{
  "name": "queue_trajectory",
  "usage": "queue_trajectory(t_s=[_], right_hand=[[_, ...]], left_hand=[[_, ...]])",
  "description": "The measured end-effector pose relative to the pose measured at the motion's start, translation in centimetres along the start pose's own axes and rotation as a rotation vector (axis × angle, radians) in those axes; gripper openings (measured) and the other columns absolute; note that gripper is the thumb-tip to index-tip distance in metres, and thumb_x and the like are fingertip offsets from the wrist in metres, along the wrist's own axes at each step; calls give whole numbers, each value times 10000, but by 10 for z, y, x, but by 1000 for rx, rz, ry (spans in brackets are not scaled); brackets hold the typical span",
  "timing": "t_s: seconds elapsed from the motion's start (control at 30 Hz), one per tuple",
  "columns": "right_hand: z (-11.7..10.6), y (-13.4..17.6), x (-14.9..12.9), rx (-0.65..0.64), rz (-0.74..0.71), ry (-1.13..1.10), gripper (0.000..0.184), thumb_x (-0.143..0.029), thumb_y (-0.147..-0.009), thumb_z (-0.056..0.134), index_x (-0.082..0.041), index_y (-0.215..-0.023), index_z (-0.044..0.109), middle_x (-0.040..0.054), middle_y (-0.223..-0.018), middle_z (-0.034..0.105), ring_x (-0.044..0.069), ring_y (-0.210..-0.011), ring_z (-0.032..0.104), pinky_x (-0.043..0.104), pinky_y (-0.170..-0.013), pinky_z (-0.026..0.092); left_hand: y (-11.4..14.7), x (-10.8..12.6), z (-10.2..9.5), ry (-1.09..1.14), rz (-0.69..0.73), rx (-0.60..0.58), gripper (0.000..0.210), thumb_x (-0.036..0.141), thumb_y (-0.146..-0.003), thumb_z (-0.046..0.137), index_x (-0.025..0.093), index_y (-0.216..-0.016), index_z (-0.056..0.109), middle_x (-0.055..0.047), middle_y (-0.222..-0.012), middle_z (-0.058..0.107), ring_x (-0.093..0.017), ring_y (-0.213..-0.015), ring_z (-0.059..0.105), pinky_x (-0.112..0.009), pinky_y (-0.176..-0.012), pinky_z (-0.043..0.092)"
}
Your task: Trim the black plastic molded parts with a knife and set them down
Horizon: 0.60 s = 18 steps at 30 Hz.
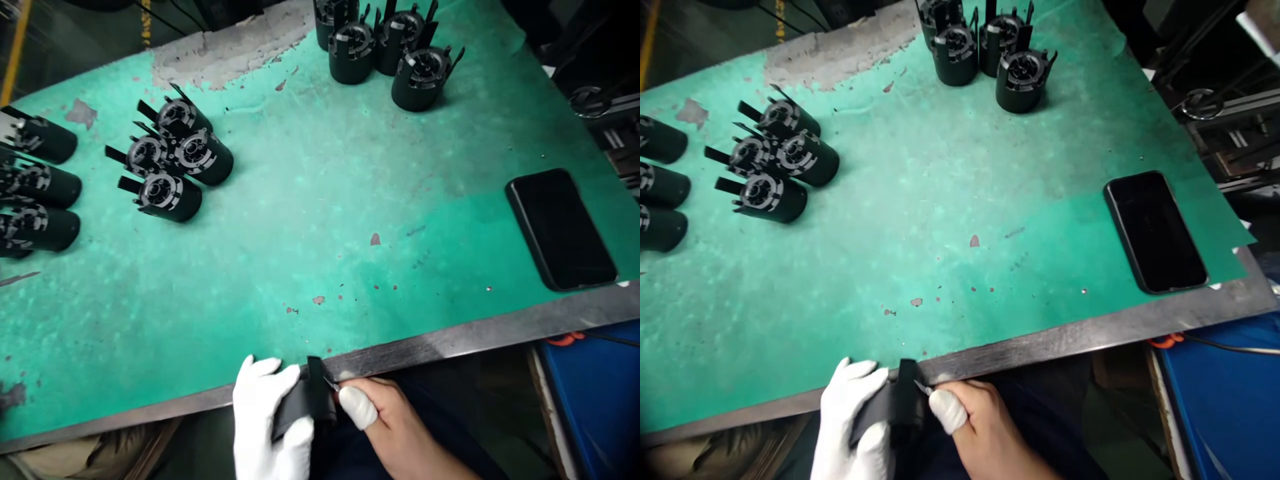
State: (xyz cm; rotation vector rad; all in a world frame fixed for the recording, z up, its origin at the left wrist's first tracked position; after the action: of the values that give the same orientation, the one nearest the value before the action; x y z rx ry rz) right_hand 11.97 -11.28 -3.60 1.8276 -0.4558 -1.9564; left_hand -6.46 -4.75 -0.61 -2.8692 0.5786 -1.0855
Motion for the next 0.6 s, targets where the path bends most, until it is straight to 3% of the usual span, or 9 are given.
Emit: queue_trajectory(t_s=[0.33, 0.43, 0.53, 0.6], right_hand=[[4, 1, -5, 32, -50, -81, 407, -453, -1039, 418, -199, -788, 614, -11, -710, 539, 154, -683, 458, 300, -635, 352], [8, 9, -1, 19, -111, -94, 260, -445, -983, 556, -214, -1068, 638, -54, -674, 476, 131, -623, 429, 282, -592, 331], [12, 11, -3, 23, -164, -81, 576, -411, -911, 678, -249, -1432, 495, -70, -689, 504, 126, -601, 468, 260, -594, 384], [11, 10, -8, 48, -215, -69, 533, -365, -947, 625, -263, -1458, 512, -14, -823, 634, 156, -719, 582, 273, -710, 472]], left_hand=[[2, -5, 4, -35, 35, 40, 295, 303, -960, 563, 285, -1253, 591, -72, -1215, 608, -294, -1204, 544, -634, -1202, 304], [1, -3, 6, -41, 9, 48, 280, 259, -960, 566, 286, -1238, 596, -66, -1219, 605, -277, -1222, 542, -622, -1212, 301], [4, 2, 4, -38, -47, 52, 258, 289, -973, 558, 289, -1225, 612, -63, -1227, 613, -281, -1282, 518, -615, -1215, 304], [6, 7, -2, 32, -115, 45, 299, 383, -977, 555, 284, -1254, 607, -78, -1282, 607, -304, -1348, 487, -609, -1213, 319]])
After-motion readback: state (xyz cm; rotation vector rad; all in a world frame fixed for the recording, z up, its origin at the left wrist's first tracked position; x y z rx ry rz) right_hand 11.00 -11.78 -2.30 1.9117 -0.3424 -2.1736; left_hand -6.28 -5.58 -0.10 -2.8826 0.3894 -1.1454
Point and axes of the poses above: each hand's wrist, its own y-axis away from the middle knuckle, its own z-axis out of the palm, x = y × z, the point moved 1 cm from there along -y, towards the middle knuckle
